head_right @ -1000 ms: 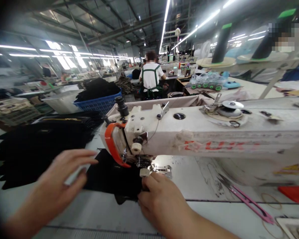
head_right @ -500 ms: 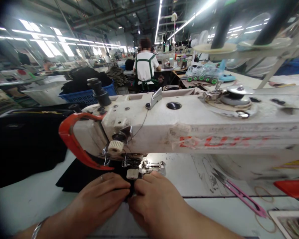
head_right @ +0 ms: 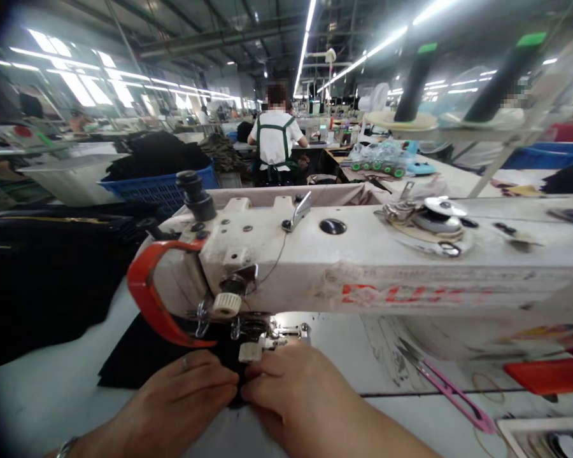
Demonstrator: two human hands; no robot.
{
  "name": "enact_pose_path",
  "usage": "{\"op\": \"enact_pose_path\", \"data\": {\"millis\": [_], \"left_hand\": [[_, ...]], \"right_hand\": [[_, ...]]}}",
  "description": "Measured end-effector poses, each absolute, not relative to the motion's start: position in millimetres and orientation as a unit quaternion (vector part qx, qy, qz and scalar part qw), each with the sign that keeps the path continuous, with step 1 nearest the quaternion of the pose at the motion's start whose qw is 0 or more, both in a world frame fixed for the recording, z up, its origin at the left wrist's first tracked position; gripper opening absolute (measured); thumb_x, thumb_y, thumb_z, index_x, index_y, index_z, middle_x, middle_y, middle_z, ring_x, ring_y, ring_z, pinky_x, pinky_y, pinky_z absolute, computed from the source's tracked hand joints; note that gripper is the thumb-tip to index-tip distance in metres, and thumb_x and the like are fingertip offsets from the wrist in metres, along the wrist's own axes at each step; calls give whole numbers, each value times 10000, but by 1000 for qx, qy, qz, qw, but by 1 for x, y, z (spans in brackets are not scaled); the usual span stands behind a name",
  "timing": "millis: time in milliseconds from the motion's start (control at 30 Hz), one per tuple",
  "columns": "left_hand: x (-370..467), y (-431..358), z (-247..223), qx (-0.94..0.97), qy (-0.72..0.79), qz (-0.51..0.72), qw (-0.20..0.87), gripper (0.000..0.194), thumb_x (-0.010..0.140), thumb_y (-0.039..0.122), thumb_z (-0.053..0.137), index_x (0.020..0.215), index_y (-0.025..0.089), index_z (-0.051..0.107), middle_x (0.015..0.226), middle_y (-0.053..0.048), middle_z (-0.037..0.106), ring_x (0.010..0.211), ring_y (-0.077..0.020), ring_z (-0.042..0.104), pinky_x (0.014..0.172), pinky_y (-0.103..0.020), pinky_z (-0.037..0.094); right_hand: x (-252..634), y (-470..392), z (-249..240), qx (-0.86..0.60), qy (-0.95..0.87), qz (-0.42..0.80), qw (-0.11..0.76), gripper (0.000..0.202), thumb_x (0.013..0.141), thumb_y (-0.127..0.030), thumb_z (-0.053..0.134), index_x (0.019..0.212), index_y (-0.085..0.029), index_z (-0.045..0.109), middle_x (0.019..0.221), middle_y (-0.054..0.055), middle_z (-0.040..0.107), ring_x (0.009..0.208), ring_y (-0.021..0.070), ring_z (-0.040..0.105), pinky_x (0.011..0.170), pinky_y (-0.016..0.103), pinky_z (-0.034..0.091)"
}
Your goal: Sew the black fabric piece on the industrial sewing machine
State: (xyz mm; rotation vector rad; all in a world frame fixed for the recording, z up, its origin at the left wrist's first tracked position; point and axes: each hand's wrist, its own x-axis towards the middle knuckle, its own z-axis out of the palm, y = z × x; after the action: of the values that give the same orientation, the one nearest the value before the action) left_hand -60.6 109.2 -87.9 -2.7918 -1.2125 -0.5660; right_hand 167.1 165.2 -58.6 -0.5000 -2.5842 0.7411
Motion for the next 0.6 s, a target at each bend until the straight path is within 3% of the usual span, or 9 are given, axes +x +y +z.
{"op": "enact_pose_path", "data": {"millis": [167,333,433,600], "left_hand": [[-61,117,-80,-921,-328,-205,-35,115,969,194,529,945,159,636,917,-26,691,806,-141,654,731,-283,566],[-60,124,-62,-907,-347,-233,-58,294,942,23,386,1005,159,639,956,-23,722,895,-115,663,854,-222,534],[-63,129,-57,-906,-353,-229,-52,304,894,-4,420,1032,144,647,991,-36,737,955,-138,669,949,-246,513],[-67,143,-63,-902,-356,-241,-36,309,883,4,433,1015,161,664,1002,-35,744,973,-135,678,971,-232,508]], "right_hand": [[162,166,-70,-164,-930,243,223,220,864,-92,591,1030,-201,685,1034,14,698,946,163,634,846,301,465],[160,164,-74,-204,-920,232,240,219,872,-87,549,1018,-196,670,1033,37,702,954,192,647,859,330,504],[157,161,-76,-228,-916,217,250,276,861,-81,545,1092,-188,652,1079,65,696,988,224,644,876,365,522],[155,158,-80,-282,-912,184,236,294,866,-99,528,1121,-175,654,1091,109,681,970,274,639,827,427,553]]}}
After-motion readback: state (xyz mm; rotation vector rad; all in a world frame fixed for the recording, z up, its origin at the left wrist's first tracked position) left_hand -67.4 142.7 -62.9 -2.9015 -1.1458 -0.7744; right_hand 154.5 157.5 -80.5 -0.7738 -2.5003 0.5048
